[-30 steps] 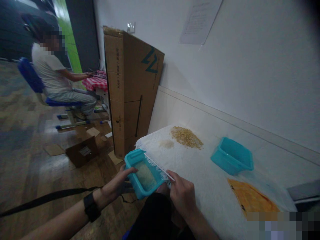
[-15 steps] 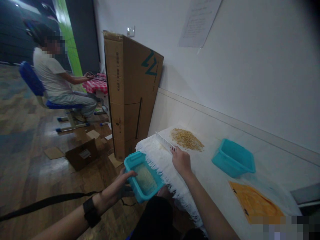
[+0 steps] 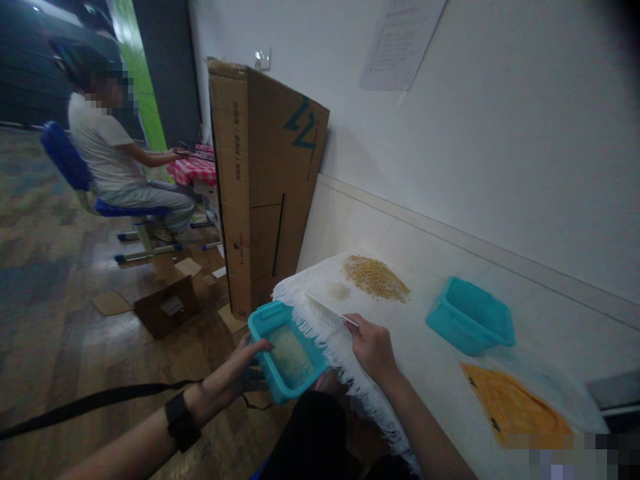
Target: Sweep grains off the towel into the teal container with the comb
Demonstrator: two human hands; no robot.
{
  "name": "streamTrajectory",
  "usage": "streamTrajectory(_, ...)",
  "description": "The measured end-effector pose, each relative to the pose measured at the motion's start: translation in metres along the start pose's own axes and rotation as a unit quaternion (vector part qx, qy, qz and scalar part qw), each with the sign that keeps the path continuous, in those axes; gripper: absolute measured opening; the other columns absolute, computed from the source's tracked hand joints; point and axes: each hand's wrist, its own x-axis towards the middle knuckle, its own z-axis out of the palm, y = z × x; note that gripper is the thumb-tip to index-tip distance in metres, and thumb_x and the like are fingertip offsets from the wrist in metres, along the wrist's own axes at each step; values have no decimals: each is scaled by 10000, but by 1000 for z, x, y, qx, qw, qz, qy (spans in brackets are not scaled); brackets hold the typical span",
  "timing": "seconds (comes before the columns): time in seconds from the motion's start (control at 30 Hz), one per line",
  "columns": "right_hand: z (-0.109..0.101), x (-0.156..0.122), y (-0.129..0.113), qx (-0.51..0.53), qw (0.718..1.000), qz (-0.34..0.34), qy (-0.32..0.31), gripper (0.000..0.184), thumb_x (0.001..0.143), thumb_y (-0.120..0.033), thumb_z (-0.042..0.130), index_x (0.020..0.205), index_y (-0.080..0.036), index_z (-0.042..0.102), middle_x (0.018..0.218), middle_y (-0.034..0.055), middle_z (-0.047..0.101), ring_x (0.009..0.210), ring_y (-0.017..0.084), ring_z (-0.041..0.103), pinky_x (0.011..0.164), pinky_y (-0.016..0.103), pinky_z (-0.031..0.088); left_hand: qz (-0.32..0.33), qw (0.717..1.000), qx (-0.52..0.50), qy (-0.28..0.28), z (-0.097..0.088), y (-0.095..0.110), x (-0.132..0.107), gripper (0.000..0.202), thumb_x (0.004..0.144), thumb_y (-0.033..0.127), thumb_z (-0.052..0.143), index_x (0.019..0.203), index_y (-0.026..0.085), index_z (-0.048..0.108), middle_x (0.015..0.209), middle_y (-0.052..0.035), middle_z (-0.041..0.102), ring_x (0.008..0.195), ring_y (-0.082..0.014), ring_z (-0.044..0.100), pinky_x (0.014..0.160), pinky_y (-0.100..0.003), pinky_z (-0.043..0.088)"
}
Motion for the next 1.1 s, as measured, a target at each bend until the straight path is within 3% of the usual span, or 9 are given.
streamTrajectory(0.2,7,15,4,-8,999,37,36,294,978,-233,479,1001,-185,768,685,52,768,619,184,727,574,222,395,-4,1000,0,6,-2,-2,3,577,848,488,698,1328,318,427,993,-30,667,825,-253,746,774,-434,610)
streamTrajectory(0.4,19,29,-1,3,999,30,24,277,965,-191,495,1027,-201,765,749,49,791,668,183,744,604,217,426,2,1000,-4,2,-4,-3,4,615,841,506,707,1354,328,419,1012,-34,674,798,-250,749,772,-433,607)
streamTrajectory(0.63,8,6,-11,42,999,-5,0,291,945,-146,498,1041,-227,761,791,23,801,712,169,761,658,206,485,8,1000,-13,-8,-6,-1,3,653,825,516,730,1374,335,427,1077,-69,685,869,-290,759,838,-503,601)
streamTrajectory(0.83,1,-6,-25,66,997,-30,38,308,972,-156,458,1006,-208,759,776,33,797,685,169,767,640,202,488,3,1000,-1,-6,-5,-5,6,703,783,542,764,1370,340,434,1059,-58,690,839,-266,760,851,-499,603)
streamTrajectory(1.1,-17,-34,-22,-81,990,0,116,380,1044,-235,390,960,-138,748,608,58,736,463,178,676,493,252,416,9,1000,1,-7,-6,-7,7,635,825,539,725,1355,340,437,1043,-56,689,847,-267,756,818,-476,609)
